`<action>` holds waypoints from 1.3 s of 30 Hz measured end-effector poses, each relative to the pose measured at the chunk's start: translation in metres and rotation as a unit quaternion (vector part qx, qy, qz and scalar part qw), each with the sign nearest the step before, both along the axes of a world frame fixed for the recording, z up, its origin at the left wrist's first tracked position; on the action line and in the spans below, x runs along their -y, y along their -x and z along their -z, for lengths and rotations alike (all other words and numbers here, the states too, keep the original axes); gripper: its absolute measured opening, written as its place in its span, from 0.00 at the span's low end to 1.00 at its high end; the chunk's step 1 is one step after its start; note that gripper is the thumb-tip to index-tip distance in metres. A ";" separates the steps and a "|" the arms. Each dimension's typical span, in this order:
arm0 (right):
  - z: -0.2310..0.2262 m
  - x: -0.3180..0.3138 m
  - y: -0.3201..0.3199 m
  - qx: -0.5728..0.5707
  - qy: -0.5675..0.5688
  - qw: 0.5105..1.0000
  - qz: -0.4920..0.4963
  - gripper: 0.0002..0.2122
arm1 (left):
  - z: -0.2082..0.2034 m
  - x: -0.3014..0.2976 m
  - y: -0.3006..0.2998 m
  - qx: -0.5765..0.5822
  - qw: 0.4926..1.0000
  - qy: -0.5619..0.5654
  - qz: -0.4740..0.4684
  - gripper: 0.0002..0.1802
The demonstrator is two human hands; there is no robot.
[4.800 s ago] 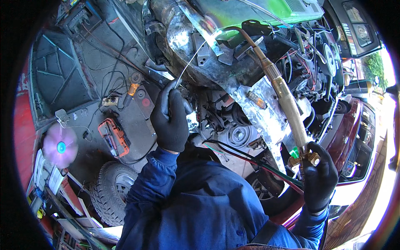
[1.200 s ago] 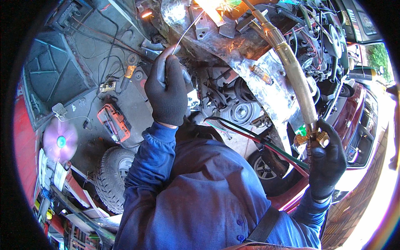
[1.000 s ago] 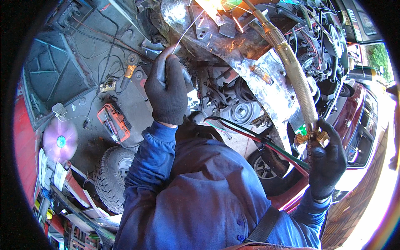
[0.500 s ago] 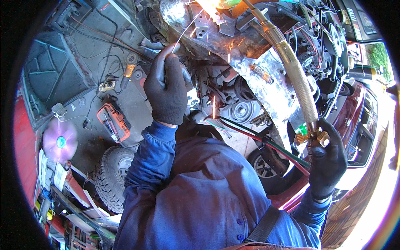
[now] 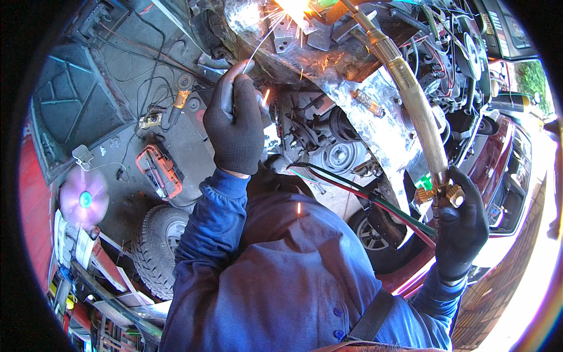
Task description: The person uses a welding torch to heat and fuse metal sections on the front of a car. They then use pliers to remove a small metal piece and an angle grinder to smooth the welded area. The person repeats the welding process on another section of the car's front frame.
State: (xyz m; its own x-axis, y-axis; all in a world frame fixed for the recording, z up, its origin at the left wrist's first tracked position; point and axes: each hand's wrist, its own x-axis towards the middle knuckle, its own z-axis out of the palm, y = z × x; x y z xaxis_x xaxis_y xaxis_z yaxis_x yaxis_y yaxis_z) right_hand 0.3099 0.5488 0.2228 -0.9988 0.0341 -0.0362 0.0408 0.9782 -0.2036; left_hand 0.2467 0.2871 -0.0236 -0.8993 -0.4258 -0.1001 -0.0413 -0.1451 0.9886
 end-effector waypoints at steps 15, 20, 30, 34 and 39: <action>0.003 -0.006 -0.001 -0.003 0.039 0.999 -0.014 0.22 | 0.008 -0.001 0.003 -0.021 0.998 0.046 -0.025 0.16; 0.002 -0.005 -0.001 -0.004 0.012 1.000 -0.010 0.21 | 0.007 -0.002 0.004 -0.018 0.999 0.037 -0.025 0.16; 0.006 -0.007 -0.001 -0.021 0.029 0.999 -0.027 0.22 | 0.004 0.001 0.001 0.016 1.000 0.020 -0.004 0.17; 0.006 -0.007 -0.002 -0.021 -0.027 0.998 -0.050 0.22 | 0.004 -0.001 0.000 0.013 1.000 0.014 -0.011 0.17; 0.004 -0.006 -0.002 -0.015 -0.039 0.998 -0.039 0.20 | 0.004 0.000 -0.001 0.012 1.000 0.013 -0.015 0.18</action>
State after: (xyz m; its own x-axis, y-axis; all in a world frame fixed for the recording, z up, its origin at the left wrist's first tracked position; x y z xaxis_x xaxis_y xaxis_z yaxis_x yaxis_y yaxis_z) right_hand 0.3120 0.5551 0.2186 -0.9991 -0.0429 -0.0066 -0.0417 0.9911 -0.1264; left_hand 0.2473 0.2875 -0.0276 -0.8835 -0.4554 -0.1093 -0.0601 -0.1213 0.9908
